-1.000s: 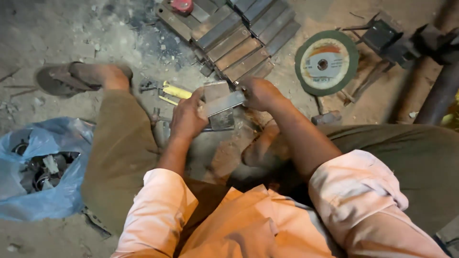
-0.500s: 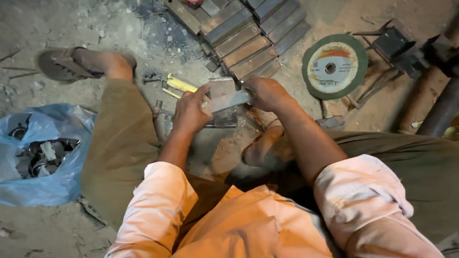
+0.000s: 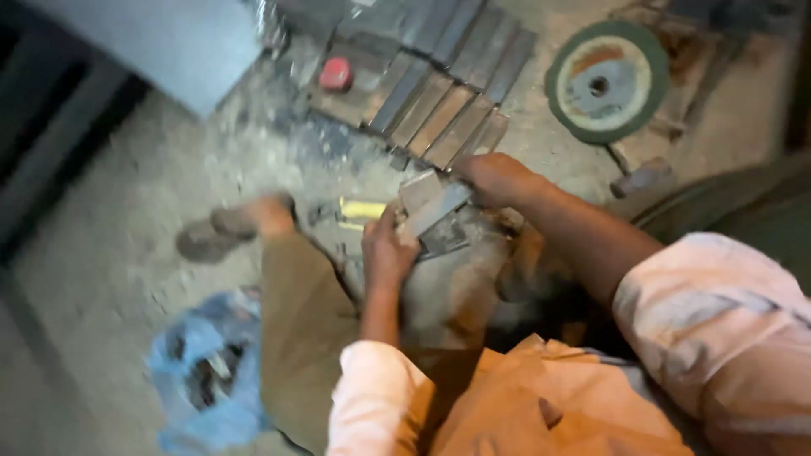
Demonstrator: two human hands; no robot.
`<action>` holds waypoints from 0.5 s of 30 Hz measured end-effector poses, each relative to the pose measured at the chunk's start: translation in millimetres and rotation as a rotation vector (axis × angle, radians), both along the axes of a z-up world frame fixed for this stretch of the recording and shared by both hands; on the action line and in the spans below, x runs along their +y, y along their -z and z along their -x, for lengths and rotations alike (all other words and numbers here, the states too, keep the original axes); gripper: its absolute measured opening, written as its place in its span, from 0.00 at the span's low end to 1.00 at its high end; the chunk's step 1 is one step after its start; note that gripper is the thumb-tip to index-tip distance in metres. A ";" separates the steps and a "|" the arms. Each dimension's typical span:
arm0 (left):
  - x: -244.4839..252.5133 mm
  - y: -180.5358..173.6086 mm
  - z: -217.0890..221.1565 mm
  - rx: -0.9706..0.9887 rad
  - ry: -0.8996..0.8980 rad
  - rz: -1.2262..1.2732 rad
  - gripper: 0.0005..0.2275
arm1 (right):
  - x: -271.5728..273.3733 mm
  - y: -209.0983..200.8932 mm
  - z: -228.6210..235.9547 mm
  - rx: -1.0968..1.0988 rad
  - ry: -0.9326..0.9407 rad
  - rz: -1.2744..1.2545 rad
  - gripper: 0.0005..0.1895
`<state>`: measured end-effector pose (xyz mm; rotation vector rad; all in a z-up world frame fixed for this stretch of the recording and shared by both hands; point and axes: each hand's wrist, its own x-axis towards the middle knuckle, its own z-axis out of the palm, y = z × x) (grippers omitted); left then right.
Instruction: The person sits on the floor and uses a metal file to smooth the edges of small rectangular metal pieces. They repeatedly pick up a piece, file its edges, and place it back on a stack of similar pieces.
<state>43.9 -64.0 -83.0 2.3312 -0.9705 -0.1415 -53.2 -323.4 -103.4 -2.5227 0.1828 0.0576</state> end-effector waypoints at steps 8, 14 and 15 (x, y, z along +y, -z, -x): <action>18.6 31.3 2.7 0.696 -0.289 0.322 0.46 | 4.2 -20.1 10.6 0.130 0.167 -0.102 0.26; 29.7 28.7 15.2 0.957 -0.447 0.430 0.40 | -6.1 15.1 6.1 0.306 0.204 -0.154 0.15; 28.7 26.3 14.9 0.977 -0.444 0.443 0.40 | -5.2 22.4 2.8 0.302 0.199 -0.153 0.15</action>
